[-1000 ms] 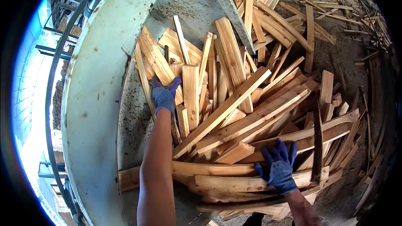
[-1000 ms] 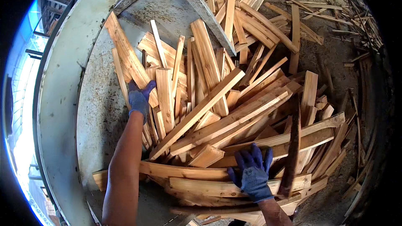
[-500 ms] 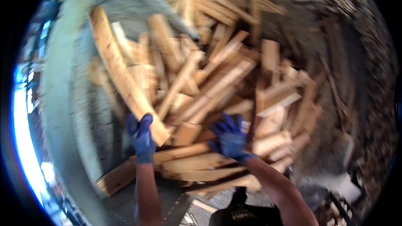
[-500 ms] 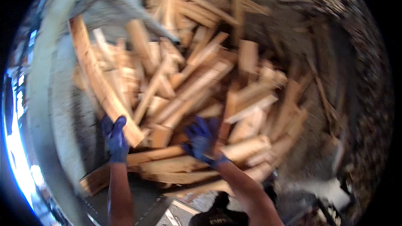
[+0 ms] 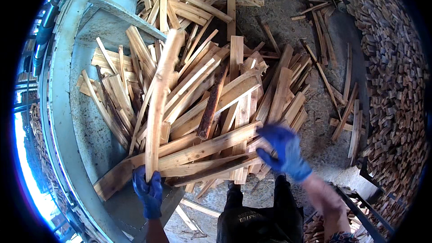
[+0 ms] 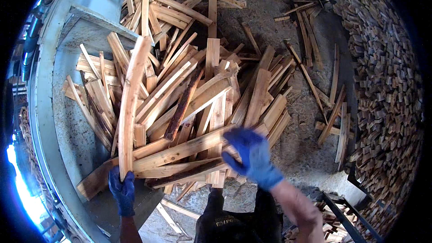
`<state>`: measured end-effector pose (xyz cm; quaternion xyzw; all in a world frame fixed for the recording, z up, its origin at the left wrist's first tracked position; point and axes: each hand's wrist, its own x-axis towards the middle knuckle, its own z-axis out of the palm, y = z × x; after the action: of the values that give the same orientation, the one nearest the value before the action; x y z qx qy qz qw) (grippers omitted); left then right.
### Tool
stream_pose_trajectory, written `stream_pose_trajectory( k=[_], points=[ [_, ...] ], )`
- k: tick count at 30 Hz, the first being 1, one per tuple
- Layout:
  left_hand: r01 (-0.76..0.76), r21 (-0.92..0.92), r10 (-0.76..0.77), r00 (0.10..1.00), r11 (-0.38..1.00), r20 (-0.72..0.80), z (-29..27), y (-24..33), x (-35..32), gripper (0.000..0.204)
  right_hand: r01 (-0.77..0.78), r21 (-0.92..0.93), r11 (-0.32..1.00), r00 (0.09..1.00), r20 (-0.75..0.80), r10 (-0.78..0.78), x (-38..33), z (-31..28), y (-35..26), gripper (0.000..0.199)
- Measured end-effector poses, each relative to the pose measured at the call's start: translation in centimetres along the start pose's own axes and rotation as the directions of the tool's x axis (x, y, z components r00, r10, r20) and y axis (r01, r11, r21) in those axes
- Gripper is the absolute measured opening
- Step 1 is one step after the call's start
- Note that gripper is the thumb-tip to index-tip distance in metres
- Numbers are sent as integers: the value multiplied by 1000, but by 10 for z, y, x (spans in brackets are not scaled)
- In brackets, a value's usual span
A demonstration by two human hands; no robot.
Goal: The person picks up wooden planks from a pile on the floor and stacks them onto a large pile in a warehouse. The person wears blue gloves and repeatedly gathers planks, then places them on the growing stack.
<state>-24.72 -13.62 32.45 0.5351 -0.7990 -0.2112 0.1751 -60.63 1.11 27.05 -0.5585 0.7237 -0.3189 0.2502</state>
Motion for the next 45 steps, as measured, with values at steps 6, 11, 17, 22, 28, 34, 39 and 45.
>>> stream_pose_trajectory(
  k=[6, 11, 17, 22, 28, 34, 39, 45],
  points=[
    [-174, 146, 137, 962, 974, 235, 33, 31, 46, 27, 193, -558, 807, 972, 219, -81, 145, 0, 79, 74],
    [-296, 461, 128, 924, 837, 360, 87, -3, 80, 58, 159, -599, 785, 827, 515, 225, 167, 15, 65, 86],
    [-224, 213, 189, 967, 951, 172, 109, 56, 55, 58, 183, -398, 899, 689, 704, 172, 80, 24, 51, 60],
    [220, -383, -151, 968, 897, 203, 111, 81, -65, 32, 63, -335, 940, 940, 337, 58, 28, 28, 99, 24],
    [804, -277, -399, 55, -526, 915, 189, 111, -121, 69, 67, -375, 925, 942, 329, 65, -2, -34, 58, 11],
    [730, -494, -552, 191, -473, 812, 248, 107, -137, 43, -417, -110, 902, 840, 333, 429, -170, -131, 64, 19],
    [811, -582, -512, 524, 57, 681, 205, 206, -250, 26, -520, 30, 854, 707, 576, 410, -186, -149, 23, 30],
    [755, -631, -213, 656, 177, 724, 199, 276, -299, 21, -282, 214, 935, 872, 463, 157, -231, -101, -4, 55]
  ],
)
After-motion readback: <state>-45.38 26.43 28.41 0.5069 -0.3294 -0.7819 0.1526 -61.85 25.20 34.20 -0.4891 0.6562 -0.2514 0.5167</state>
